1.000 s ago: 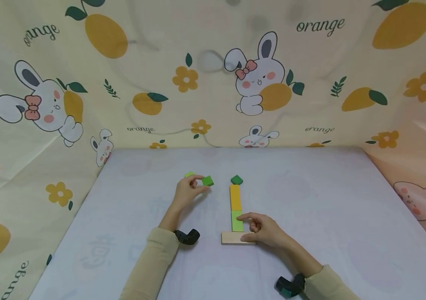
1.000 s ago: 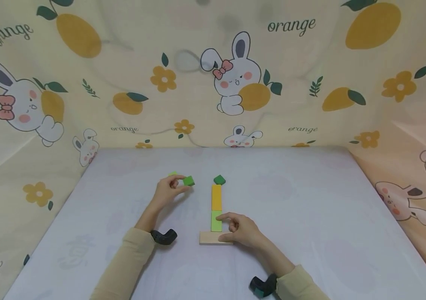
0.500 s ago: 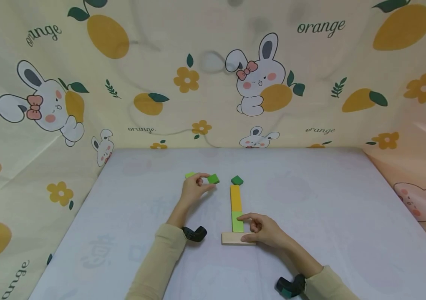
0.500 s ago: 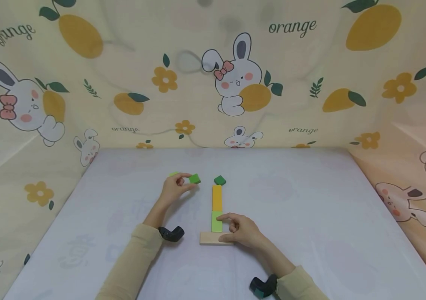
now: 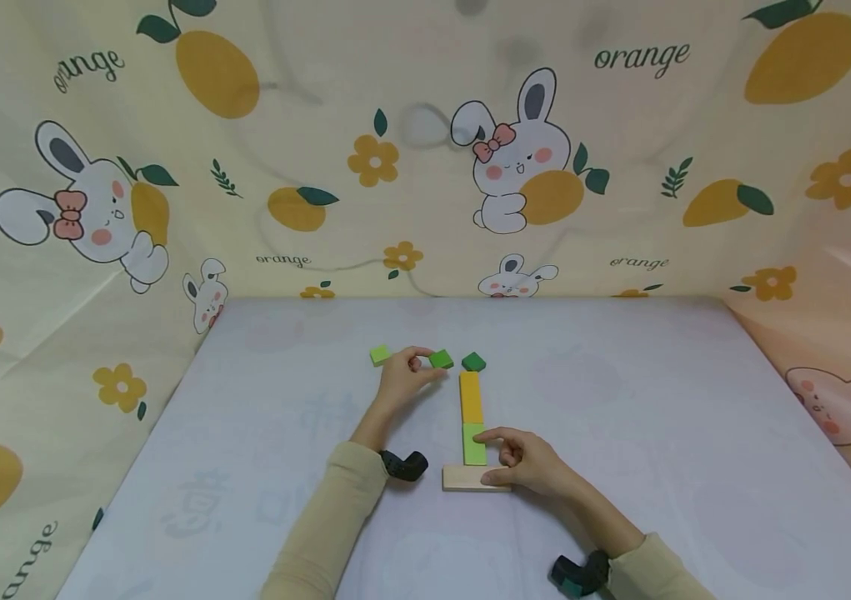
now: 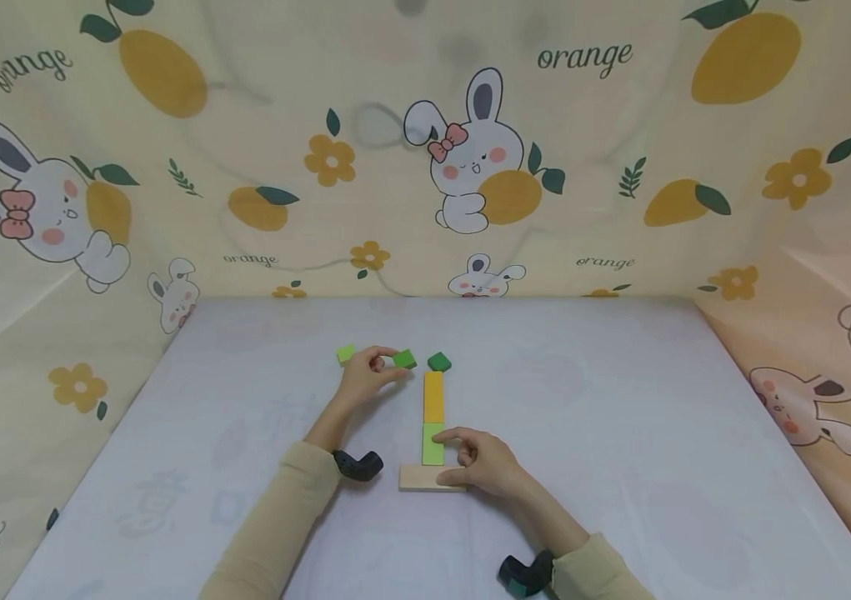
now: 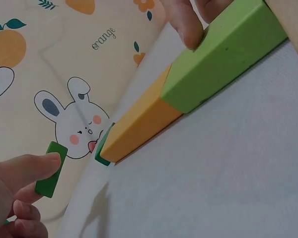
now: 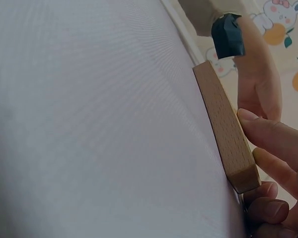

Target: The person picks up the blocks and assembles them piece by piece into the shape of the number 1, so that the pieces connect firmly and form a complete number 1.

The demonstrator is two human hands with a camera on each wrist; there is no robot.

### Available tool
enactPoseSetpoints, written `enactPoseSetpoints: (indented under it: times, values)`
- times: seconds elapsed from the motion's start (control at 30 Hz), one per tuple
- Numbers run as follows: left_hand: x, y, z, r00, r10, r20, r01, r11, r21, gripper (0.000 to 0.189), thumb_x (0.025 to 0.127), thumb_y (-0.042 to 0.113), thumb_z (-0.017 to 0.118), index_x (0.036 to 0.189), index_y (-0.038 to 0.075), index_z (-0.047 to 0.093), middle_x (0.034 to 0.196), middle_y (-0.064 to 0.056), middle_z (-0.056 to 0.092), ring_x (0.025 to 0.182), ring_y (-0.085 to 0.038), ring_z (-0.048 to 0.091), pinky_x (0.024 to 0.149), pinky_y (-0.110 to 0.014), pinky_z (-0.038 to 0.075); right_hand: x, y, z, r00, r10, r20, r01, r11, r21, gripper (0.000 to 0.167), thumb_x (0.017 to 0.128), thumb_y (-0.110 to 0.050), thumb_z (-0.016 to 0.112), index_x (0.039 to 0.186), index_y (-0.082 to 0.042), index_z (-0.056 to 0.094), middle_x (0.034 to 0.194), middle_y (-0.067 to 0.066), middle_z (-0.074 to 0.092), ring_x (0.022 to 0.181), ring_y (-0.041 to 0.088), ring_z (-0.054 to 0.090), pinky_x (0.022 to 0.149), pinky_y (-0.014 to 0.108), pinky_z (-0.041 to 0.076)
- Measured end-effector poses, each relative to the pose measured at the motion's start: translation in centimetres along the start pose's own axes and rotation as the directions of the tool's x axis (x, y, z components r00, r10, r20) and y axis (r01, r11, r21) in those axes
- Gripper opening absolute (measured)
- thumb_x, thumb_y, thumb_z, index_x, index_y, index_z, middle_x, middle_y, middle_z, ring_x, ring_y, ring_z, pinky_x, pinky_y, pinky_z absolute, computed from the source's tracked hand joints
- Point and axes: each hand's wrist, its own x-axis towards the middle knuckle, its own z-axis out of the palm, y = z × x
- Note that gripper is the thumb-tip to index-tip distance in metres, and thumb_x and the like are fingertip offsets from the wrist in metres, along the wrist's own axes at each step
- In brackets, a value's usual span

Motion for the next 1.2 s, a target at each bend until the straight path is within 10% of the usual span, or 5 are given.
enactPoseSetpoints:
  times: [1.2]
  values:
    - [1.6, -0.3, 2.5, 0.999, -0.016, 0.051, 0.010, 0.992, 0.124, 0.040, 0.079, 0.026, 0.079, 0.110, 0.004, 0.068, 0.067, 0.004, 0.041, 0.063, -0.011, 0.036, 0.059, -0.020, 0.030, 0.0, 0.3, 0.0, 1.000, -0.019, -0.009, 0.019, 1.000, 0.002, 0.053, 0.076, -0.024, 0.081, 0.123, -0.008, 0.062, 0.068, -0.003, 0.037, 0.060, 0.001, 0.035, 0.060, 0.019, 0.032]
